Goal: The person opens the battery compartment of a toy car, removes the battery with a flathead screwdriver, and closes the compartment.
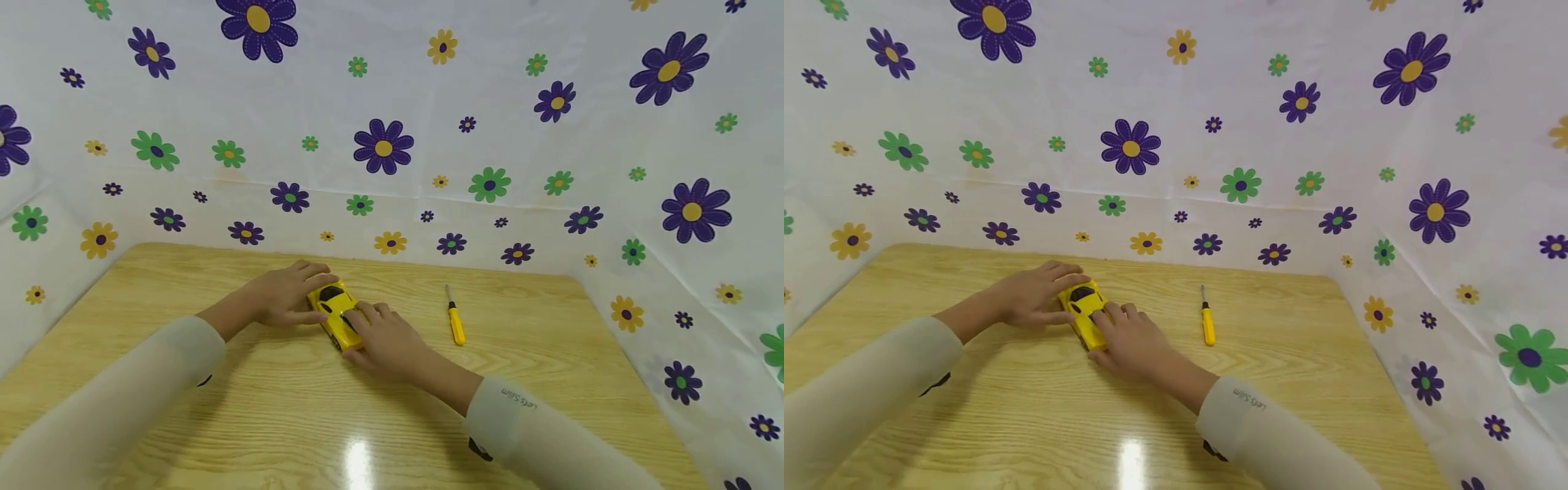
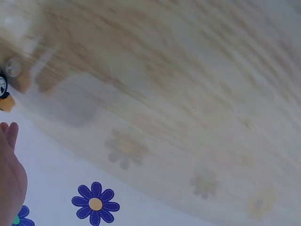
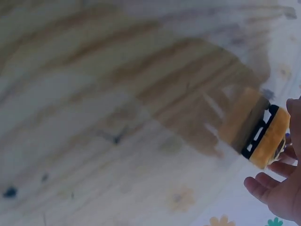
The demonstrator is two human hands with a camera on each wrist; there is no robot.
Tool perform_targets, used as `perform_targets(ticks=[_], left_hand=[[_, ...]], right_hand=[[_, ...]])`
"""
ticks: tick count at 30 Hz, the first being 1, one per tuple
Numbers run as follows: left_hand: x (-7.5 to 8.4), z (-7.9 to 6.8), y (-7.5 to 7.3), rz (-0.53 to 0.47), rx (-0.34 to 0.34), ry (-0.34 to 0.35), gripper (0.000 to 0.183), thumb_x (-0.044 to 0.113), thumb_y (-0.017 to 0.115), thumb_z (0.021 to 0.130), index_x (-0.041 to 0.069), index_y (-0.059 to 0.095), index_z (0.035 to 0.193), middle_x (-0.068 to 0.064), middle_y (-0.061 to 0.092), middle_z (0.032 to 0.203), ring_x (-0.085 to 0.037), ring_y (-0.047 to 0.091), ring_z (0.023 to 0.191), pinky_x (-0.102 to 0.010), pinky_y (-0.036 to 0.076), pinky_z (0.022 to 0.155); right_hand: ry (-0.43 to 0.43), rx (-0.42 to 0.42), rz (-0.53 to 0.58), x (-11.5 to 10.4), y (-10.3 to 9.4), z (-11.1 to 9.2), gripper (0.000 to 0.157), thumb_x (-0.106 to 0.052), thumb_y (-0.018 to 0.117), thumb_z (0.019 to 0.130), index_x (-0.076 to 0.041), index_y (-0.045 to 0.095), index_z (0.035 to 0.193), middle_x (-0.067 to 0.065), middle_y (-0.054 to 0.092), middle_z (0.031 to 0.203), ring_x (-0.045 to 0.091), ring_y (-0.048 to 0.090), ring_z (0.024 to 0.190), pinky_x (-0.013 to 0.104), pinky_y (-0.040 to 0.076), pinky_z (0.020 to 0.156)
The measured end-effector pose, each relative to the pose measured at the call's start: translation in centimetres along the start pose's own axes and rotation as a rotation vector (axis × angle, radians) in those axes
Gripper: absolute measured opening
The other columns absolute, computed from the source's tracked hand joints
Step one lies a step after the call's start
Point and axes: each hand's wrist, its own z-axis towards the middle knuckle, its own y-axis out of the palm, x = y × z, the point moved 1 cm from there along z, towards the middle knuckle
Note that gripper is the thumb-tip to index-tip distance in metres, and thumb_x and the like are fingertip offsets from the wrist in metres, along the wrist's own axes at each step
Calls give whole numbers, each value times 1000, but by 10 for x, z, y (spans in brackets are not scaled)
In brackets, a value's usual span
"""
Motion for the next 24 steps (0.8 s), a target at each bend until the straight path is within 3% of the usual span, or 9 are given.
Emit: perform_targets(ticks=[6, 13, 19, 24], left_hand=[[-4, 5, 8, 3, -20, 22, 72, 64, 41, 103, 17, 38, 157, -13, 40, 157, -36, 38, 143, -58, 45, 111], [-2, 1, 10, -15, -7, 15, 70, 61, 45, 103, 15, 42, 156, -13, 45, 152, -35, 41, 140, -57, 45, 111], [8, -3, 11, -16, 16, -36, 73, 66, 46, 101, 15, 47, 153, -12, 49, 147, -33, 45, 134, -54, 50, 106], [26, -6, 15, -6, 65, -120, 75, 69, 46, 100, 13, 52, 149, -14, 51, 143, -32, 48, 125, -50, 57, 95]], right_hand=[[3, 38, -25, -5, 5, 0, 60, -53, 56, 102, -13, 48, 147, 11, 49, 144, 30, 50, 128, 43, 51, 108], [-12, 66, -14, -6, 6, 1, 50, -45, 58, 103, -13, 51, 140, 9, 52, 138, 28, 51, 125, 39, 52, 106], [-33, 52, -31, 0, 7, -3, 44, -39, 58, 102, -13, 50, 138, 9, 51, 137, 29, 51, 126, 40, 51, 108], [-75, 38, -47, 13, 7, -5, 40, -33, 56, 101, -15, 48, 136, 5, 50, 138, 27, 49, 127, 40, 49, 109]])
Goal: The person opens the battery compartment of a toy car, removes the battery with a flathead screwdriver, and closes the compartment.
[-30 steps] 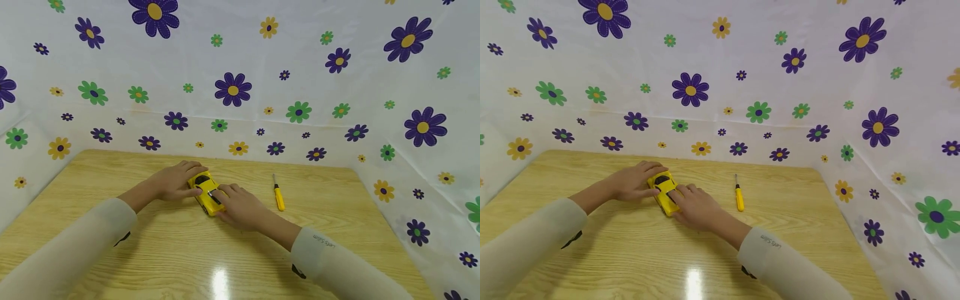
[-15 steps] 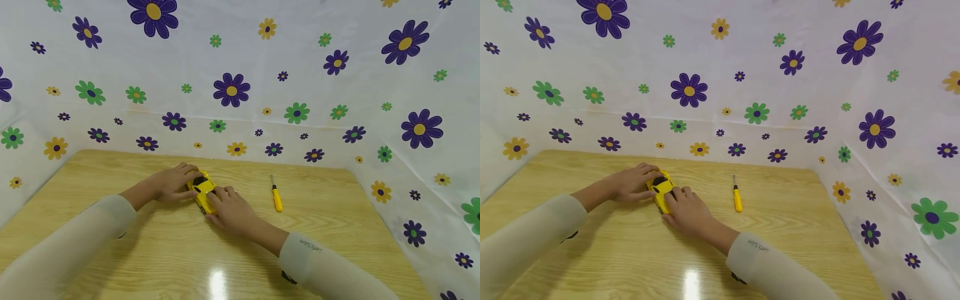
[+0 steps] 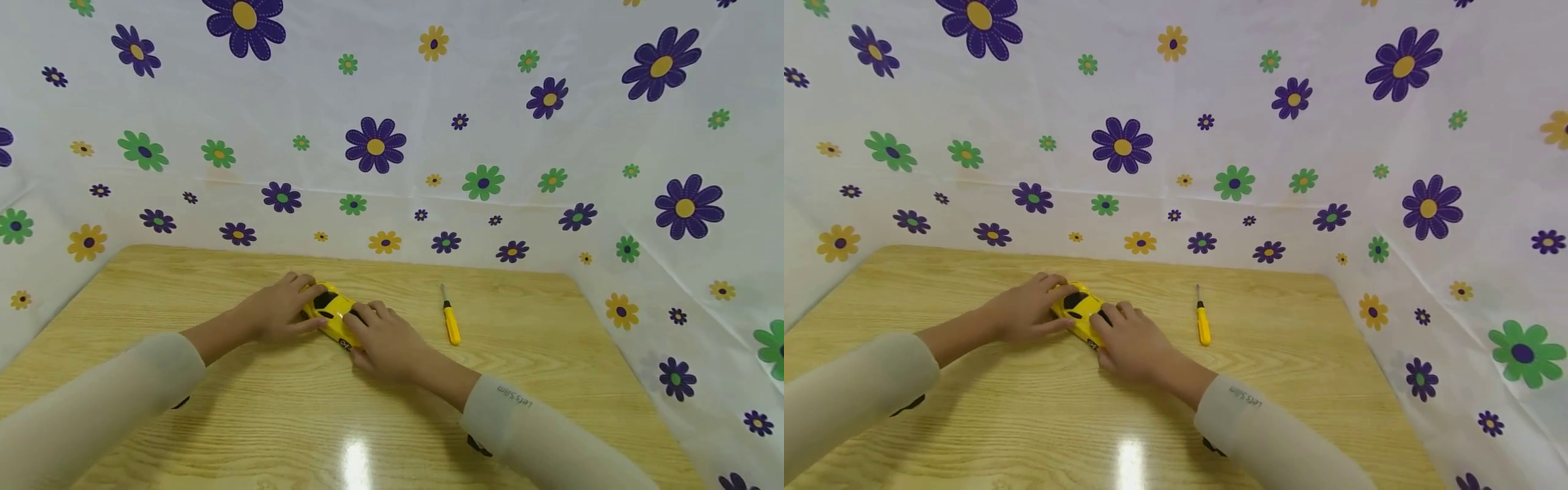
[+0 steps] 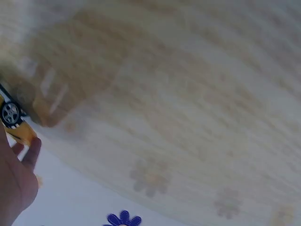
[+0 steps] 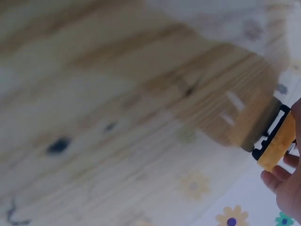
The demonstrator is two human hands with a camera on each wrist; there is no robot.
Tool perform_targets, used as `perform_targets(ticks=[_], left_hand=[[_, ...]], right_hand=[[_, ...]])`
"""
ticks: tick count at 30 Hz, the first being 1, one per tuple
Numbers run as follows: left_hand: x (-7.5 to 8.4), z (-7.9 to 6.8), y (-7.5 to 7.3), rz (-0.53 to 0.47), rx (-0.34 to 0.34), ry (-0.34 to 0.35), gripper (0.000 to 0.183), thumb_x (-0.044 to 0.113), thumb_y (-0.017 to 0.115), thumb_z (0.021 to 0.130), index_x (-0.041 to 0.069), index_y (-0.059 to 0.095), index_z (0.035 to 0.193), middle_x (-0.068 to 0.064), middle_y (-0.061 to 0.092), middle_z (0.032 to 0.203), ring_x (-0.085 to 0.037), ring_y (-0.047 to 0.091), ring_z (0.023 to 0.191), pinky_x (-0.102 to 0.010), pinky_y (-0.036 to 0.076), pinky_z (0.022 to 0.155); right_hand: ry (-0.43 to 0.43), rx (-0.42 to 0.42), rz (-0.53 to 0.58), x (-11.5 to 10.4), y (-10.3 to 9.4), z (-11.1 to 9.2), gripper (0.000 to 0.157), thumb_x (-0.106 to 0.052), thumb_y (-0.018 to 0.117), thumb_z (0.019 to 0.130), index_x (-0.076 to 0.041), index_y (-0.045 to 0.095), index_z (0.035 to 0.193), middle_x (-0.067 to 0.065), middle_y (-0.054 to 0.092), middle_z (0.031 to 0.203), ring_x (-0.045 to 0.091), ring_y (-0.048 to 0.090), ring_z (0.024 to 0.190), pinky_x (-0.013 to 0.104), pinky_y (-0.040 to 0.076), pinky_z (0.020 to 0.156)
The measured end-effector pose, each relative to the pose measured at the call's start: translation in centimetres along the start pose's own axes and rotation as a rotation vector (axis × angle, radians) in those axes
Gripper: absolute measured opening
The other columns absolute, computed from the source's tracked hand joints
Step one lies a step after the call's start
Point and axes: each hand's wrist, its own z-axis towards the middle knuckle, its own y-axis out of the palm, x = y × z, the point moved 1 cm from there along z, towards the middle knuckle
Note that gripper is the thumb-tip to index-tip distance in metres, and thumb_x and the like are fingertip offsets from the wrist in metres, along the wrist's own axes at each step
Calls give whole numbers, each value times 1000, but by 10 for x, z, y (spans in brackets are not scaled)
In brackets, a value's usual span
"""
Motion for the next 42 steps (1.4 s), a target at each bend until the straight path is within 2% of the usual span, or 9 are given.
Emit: perform_targets(ticks=[8, 13, 16, 20, 26, 30, 34, 38, 42], left_hand=[[41, -16, 4, 31, 75, -184, 69, 63, 50, 101, 6, 57, 140, -18, 56, 127, -34, 53, 109, -46, 61, 70], [67, -19, 6, 20, 73, -285, 67, 58, 52, 102, 2, 55, 139, -24, 56, 121, -40, 53, 104, -41, 59, 59], [75, -20, 5, 20, 71, -316, 67, 55, 53, 102, 0, 54, 139, -25, 55, 122, -42, 52, 107, -41, 59, 57], [76, -21, 4, 24, 79, -327, 64, 54, 56, 102, 0, 55, 138, -24, 55, 121, -41, 52, 107, -43, 60, 59], [72, -24, 5, 64, 91, -284, 68, 55, 53, 102, 0, 54, 140, -24, 56, 124, -40, 54, 106, -45, 61, 67], [63, -24, 4, 130, 105, -177, 65, 55, 54, 102, 3, 55, 140, -21, 56, 132, -38, 54, 115, -49, 59, 87], [52, -23, 0, 177, 64, -47, 64, 54, 56, 101, 6, 54, 144, -19, 52, 143, -38, 49, 130, -56, 49, 105], [43, -21, -3, 114, 19, 22, 63, 50, 59, 101, 6, 53, 145, -17, 52, 144, -35, 48, 132, -54, 48, 108], [35, -19, -5, -2, -4, 18, 61, 47, 63, 100, 5, 53, 144, -13, 51, 143, -30, 48, 131, -47, 51, 106]], right_hand=[[-94, -46, 4, 21, -5, -5, 50, -27, 56, 98, -14, 47, 146, 6, 49, 149, 27, 47, 133, 40, 42, 117], [-140, -17, -8, 27, -5, -10, 51, -21, 58, 95, -12, 48, 144, 6, 51, 147, 26, 49, 132, 39, 41, 116], [-151, -2, -9, 29, -5, -11, 50, -19, 57, 94, -12, 50, 142, 6, 53, 146, 26, 50, 131, 38, 42, 116], [-152, 0, -15, 29, -5, -11, 49, -18, 57, 94, -13, 50, 143, 6, 53, 145, 26, 50, 130, 39, 43, 115], [-155, -26, -30, 27, -7, -13, 49, -19, 57, 97, -12, 48, 144, 7, 52, 147, 26, 50, 131, 40, 44, 115], [-156, -34, -17, 28, -9, -15, 48, -19, 58, 98, -12, 47, 145, 8, 52, 149, 27, 50, 131, 41, 44, 114], [-163, -37, -20, 32, -9, -17, 47, -18, 59, 99, -13, 48, 144, 9, 52, 150, 26, 51, 130, 40, 45, 113], [-179, -32, -27, 35, -10, -17, 47, -17, 59, 99, -13, 49, 144, 8, 52, 150, 26, 52, 129, 38, 46, 112], [-179, -30, -10, 37, -12, -16, 48, -17, 60, 98, -13, 50, 145, 7, 53, 147, 25, 52, 130, 38, 46, 112]])
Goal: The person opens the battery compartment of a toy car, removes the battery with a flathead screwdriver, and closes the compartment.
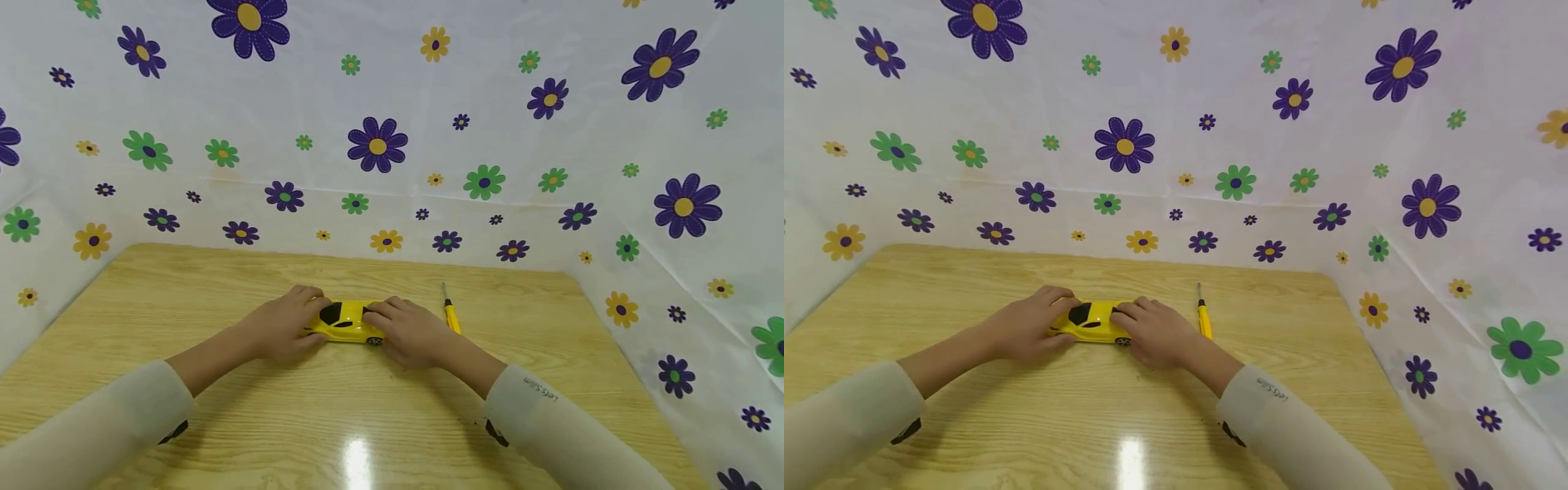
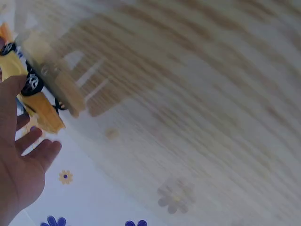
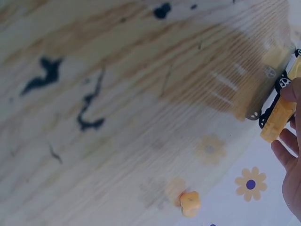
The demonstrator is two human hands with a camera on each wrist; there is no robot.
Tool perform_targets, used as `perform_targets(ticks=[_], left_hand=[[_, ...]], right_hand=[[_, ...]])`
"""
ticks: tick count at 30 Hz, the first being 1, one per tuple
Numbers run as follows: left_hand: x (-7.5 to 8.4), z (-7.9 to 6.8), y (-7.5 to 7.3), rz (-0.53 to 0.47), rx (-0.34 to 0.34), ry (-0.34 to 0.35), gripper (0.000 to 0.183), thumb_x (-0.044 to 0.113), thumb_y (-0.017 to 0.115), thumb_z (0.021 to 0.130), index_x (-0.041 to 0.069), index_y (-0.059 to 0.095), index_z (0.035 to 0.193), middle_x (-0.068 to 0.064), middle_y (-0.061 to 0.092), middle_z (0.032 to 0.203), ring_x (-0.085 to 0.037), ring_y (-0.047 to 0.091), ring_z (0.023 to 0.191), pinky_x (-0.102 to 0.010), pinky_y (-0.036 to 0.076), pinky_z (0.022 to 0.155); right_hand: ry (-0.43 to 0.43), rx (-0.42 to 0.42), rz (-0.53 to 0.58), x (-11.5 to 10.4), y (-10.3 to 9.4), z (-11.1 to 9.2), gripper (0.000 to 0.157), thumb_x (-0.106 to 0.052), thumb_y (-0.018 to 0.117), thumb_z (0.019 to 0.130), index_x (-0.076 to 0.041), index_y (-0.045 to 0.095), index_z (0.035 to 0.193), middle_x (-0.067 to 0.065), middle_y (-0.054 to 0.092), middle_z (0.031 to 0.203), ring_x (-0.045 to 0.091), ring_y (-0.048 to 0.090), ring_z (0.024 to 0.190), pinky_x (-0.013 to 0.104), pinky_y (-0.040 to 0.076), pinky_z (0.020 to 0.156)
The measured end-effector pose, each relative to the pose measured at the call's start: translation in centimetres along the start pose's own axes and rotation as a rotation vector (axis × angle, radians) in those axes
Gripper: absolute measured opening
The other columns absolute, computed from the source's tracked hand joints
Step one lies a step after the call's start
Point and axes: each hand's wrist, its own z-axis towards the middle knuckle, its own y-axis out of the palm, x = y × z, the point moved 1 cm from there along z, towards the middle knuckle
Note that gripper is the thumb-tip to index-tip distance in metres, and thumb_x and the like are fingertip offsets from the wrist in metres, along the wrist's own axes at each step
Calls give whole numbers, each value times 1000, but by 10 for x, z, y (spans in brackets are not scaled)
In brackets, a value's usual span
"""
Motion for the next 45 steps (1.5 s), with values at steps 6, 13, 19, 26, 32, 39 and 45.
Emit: perform_targets(ticks=[6, 13, 19, 26, 32, 39, 45], left_hand=[[-5, -1, -5, -101, -2, 2, 60, 43, 68, 98, 4, 55, 142, -14, 53, 141, -31, 50, 130, -49, 51, 107], [-7, -5, -4, -103, 0, 27, 61, 43, 70, 97, 3, 56, 140, -13, 56, 138, -31, 53, 128, -49, 50, 108], [-9, -13, -4, -95, 0, 49, 61, 45, 69, 97, 5, 56, 141, -11, 56, 136, -28, 54, 125, -47, 51, 106], [-6, -23, -6, -94, 3, 59, 59, 45, 68, 98, 6, 56, 141, -10, 56, 138, -28, 54, 126, -47, 52, 106], [-3, -29, -7, -83, 6, 60, 61, 48, 67, 98, 8, 56, 142, -9, 55, 138, -27, 54, 125, -46, 54, 103], [2, -38, -8, -70, 31, 76, 60, 48, 70, 96, 9, 57, 140, -7, 56, 137, -26, 55, 125, -44, 55, 102], [7, -47, -10, -76, 26, 74, 62, 47, 71, 95, 8, 58, 141, -6, 56, 137, -24, 54, 126, -43, 54, 104]], right_hand=[[5, -7, 21, 0, 1, 0, 47, -17, 60, 99, -14, 51, 144, 7, 55, 143, 25, 54, 128, 37, 48, 110], [4, -15, 24, -5, 2, -1, 48, -19, 62, 99, -15, 51, 146, 6, 54, 145, 24, 53, 128, 36, 48, 111], [-15, -5, 19, -11, 0, -2, 48, -21, 62, 100, -15, 52, 146, 6, 55, 146, 23, 54, 128, 36, 49, 110], [-25, -20, 9, -19, -2, -4, 50, -22, 62, 100, -16, 51, 148, 6, 55, 146, 23, 55, 126, 36, 49, 109], [-27, -21, -10, -25, -3, -6, 50, -23, 64, 99, -17, 50, 147, 7, 54, 146, 23, 55, 124, 35, 50, 107], [-30, -27, -47, -34, -3, -10, 51, -26, 65, 100, -19, 50, 148, 6, 53, 147, 22, 55, 124, 34, 50, 107], [-77, -20, -100, -43, -4, -14, 53, -31, 66, 101, -19, 48, 149, 6, 52, 148, 21, 56, 122, 32, 51, 105]])
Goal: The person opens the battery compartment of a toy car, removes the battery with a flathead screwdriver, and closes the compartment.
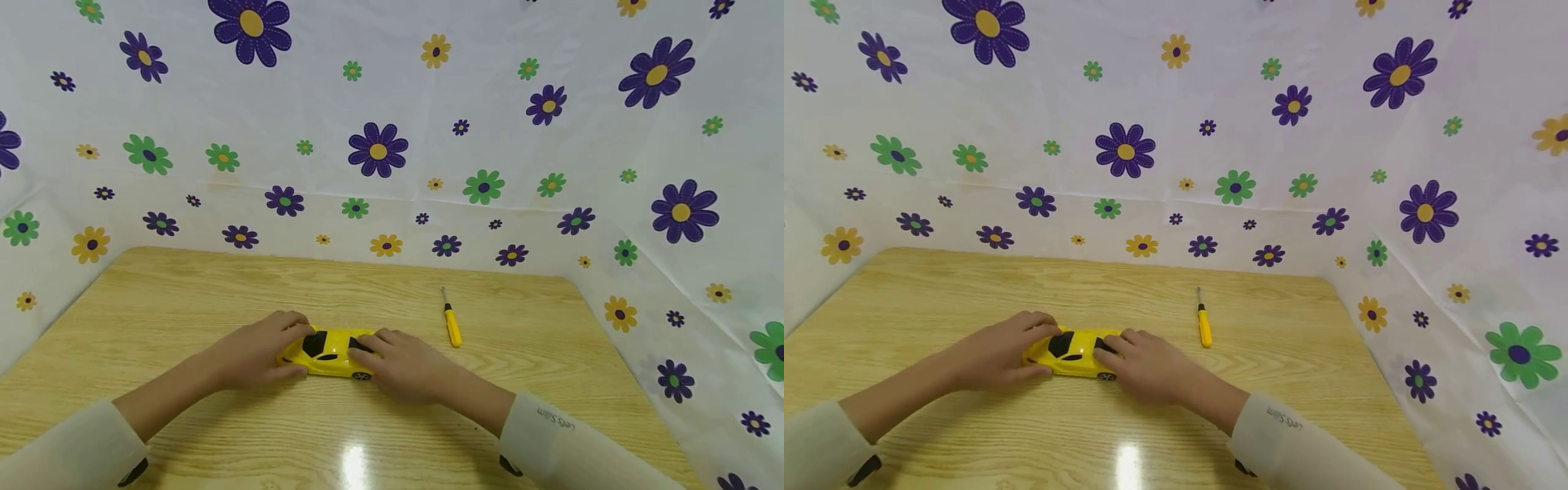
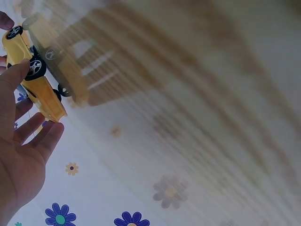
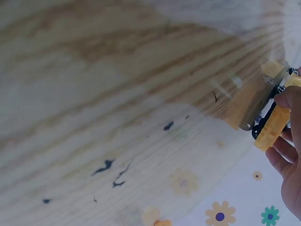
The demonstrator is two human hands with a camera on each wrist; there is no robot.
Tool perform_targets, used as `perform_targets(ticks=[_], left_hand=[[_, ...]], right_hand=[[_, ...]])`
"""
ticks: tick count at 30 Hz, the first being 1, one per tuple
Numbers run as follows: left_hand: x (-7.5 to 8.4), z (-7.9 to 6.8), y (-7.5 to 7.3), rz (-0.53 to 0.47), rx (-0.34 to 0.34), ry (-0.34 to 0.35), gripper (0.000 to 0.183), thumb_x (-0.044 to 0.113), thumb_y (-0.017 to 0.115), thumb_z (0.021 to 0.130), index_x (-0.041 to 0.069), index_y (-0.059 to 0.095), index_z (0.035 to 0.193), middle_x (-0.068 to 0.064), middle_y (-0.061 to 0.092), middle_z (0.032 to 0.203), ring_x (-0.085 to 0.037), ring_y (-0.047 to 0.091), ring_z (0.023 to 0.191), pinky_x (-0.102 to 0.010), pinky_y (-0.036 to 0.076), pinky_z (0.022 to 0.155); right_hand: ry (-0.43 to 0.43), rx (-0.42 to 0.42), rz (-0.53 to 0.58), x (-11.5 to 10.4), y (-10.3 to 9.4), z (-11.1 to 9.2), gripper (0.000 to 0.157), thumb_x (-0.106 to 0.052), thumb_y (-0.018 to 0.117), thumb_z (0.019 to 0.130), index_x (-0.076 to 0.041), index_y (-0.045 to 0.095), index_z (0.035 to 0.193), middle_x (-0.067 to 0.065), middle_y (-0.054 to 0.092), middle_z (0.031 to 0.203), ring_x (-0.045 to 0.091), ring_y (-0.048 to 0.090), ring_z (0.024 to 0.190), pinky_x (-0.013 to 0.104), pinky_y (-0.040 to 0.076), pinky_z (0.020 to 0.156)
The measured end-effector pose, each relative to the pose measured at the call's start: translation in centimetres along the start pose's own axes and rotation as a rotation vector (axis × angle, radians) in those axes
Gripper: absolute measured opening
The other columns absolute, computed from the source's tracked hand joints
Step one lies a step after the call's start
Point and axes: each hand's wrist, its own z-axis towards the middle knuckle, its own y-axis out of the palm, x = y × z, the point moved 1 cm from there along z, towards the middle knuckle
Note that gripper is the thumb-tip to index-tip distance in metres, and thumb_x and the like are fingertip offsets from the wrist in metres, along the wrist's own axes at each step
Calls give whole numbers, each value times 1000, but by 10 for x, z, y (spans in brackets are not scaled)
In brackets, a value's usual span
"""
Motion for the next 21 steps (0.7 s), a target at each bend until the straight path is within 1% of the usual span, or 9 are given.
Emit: perform_targets(ticks=[5, 11, 16, 21], left_hand=[[4, -5, 0, 1, -4, -2, 61, 49, 70, 96, 10, 58, 141, -5, 57, 137, -22, 55, 124, -41, 56, 101], [6, -8, 0, 5, 10, 20, 60, 49, 70, 96, 10, 59, 139, -5, 57, 136, -22, 56, 121, -41, 57, 98], [5, -9, -1, 10, 0, 21, 60, 48, 71, 96, 10, 58, 141, -5, 57, 137, -22, 55, 123, -41, 57, 100], [1, -11, -2, 25, 5, 54, 62, 46, 74, 94, 9, 58, 141, -5, 56, 138, -22, 55, 122, -41, 57, 99]], right_hand=[[-20, 24, -42, -6, -2, -3, 50, -28, 63, 101, -19, 50, 149, 6, 53, 148, 20, 57, 122, 31, 53, 103], [-32, 22, -71, -8, -3, -5, 47, -25, 60, 103, -20, 48, 149, 7, 54, 148, 21, 57, 124, 31, 53, 104], [-37, 35, -77, -9, -3, -5, 47, -25, 61, 103, -20, 48, 148, 7, 54, 148, 21, 57, 124, 31, 53, 104], [-41, 44, -88, -9, -3, -5, 48, -25, 61, 103, -20, 47, 149, 7, 53, 149, 21, 57, 125, 31, 52, 105]])
